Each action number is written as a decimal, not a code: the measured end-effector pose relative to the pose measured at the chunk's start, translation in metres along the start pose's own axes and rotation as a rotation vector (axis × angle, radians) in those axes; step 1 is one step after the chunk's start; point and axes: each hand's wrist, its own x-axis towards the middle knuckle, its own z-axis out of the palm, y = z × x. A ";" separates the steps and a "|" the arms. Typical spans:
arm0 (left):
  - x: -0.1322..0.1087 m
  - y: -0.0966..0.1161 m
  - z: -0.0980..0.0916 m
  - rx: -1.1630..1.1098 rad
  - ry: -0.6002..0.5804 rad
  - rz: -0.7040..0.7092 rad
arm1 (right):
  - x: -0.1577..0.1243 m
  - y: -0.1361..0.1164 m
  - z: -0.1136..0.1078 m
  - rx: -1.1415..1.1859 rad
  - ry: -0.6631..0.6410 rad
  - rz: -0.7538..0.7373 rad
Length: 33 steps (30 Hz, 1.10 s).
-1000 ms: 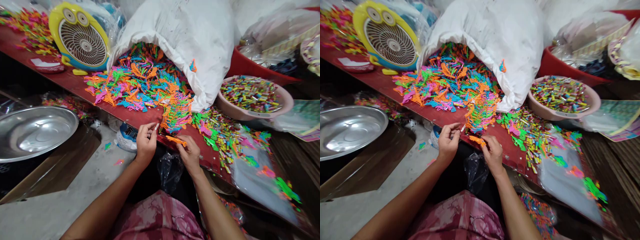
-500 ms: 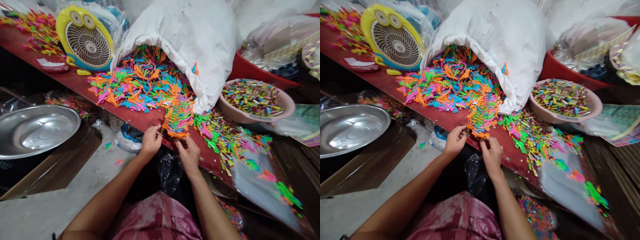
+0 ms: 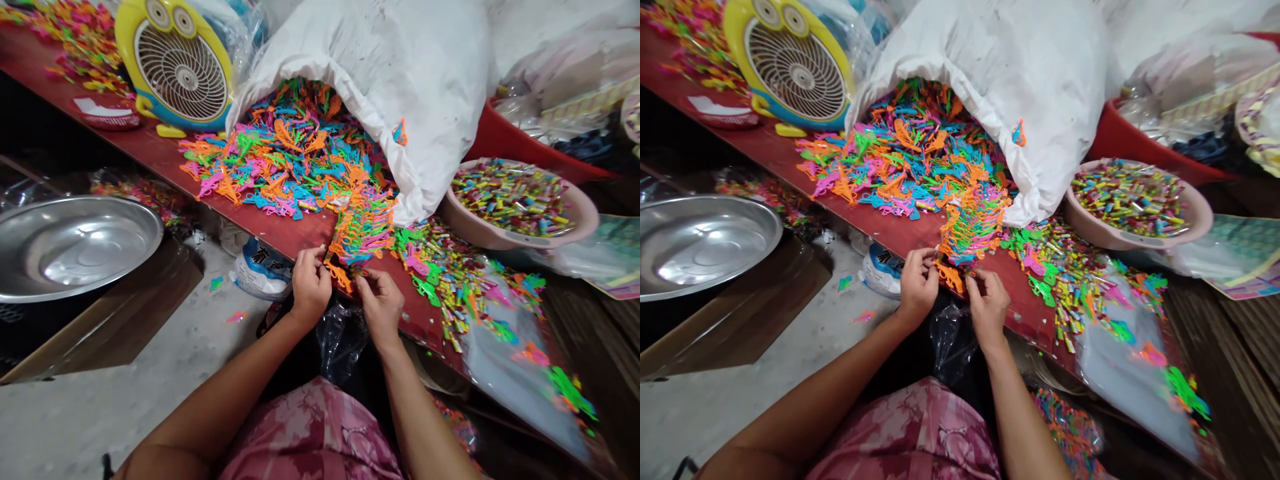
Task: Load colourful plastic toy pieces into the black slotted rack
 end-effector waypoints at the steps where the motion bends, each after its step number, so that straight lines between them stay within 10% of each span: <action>1: -0.004 0.003 0.002 -0.010 0.035 -0.001 | -0.001 0.000 0.001 -0.003 0.003 0.004; 11: -0.034 0.020 -0.007 -0.134 -0.176 -0.177 | -0.007 -0.009 0.007 -0.037 0.027 -0.074; 18: -0.061 0.022 -0.004 -0.105 -0.225 -0.175 | -0.022 -0.009 -0.030 -0.025 0.123 -0.036; 23: -0.053 0.044 0.052 -0.224 -0.458 -0.235 | 0.009 0.027 -0.084 0.007 0.175 0.242; 29: -0.017 0.067 0.141 -0.380 -0.483 -0.243 | 0.053 0.080 -0.138 -0.117 0.206 0.179; 33: -0.002 0.060 0.163 -0.320 -0.521 -0.183 | 0.048 0.112 -0.189 -0.441 0.295 0.213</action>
